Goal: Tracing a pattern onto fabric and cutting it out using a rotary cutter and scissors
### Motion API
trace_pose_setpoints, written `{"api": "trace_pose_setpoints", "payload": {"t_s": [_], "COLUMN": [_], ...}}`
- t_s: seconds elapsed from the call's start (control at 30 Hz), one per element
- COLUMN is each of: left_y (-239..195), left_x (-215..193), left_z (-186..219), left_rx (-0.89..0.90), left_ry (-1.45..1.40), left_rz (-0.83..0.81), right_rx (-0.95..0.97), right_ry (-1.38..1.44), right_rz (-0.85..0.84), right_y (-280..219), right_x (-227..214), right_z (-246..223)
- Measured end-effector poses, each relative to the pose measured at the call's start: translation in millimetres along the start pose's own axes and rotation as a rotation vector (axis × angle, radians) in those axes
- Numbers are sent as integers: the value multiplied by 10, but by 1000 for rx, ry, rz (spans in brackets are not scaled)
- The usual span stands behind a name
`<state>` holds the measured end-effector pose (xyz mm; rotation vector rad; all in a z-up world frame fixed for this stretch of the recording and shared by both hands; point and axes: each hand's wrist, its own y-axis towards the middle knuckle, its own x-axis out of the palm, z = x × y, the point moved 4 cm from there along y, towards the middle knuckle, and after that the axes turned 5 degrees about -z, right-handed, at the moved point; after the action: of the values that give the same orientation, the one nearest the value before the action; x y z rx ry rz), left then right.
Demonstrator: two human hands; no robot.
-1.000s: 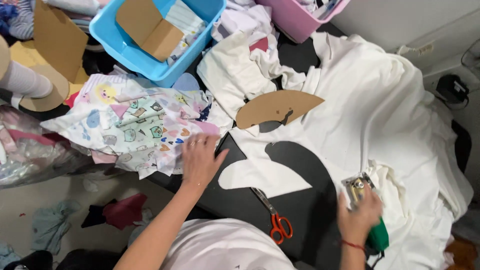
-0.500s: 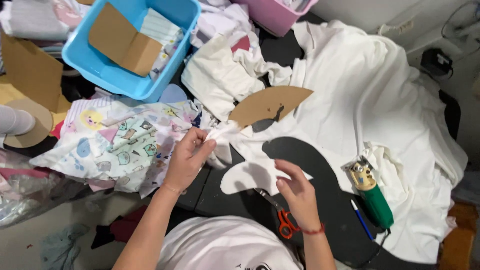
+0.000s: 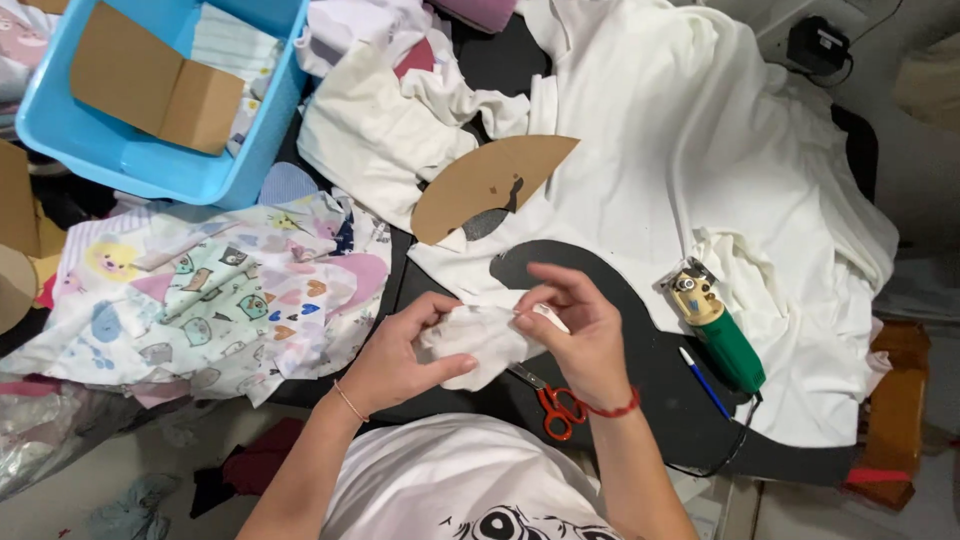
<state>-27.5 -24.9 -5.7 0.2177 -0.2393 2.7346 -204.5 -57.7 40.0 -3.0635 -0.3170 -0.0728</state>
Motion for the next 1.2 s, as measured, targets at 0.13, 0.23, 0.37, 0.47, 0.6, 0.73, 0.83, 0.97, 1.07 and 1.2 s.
{"api": "trace_pose_setpoints", "payload": {"t_s": [0.13,0.23,0.37,0.47,0.6,0.73,0.83,0.97,1.07,1.2], "left_y": [24,33,79,127,164,156,149,146,197,279], "left_x": [36,62,194,259,210,150,158,99,214,591], "left_z": [15,-83,-109,-73,-219,-675,-846,-912,-505,160], "left_rx": [-43,-57,-56,-168,-387,-513,-528,-463,-288,266], "left_ry": [154,94,-41,-39,77,299,376,615,748,549], "left_rz": [-45,-84,-298,-388,-341,-246,-177,-140,-130,-215], "right_rx": [-53,-43,48,51,110,198,263,319,303,142], "right_ry": [-178,-208,-144,-218,-298,-511,-372,-335,-346,-391], "right_rz": [29,93,101,111,191,204,142,85,-25,-361], "right_y": [-117,-214,-314,-314,-246,-138,-142,-120,-163,-247], "right_x": [-134,-320,-424,-478,-662,-1041,-1174,-995,-699,-246], "right_z": [-126,-142,-213,-218,-16,830,1187,884,493,-50]}}
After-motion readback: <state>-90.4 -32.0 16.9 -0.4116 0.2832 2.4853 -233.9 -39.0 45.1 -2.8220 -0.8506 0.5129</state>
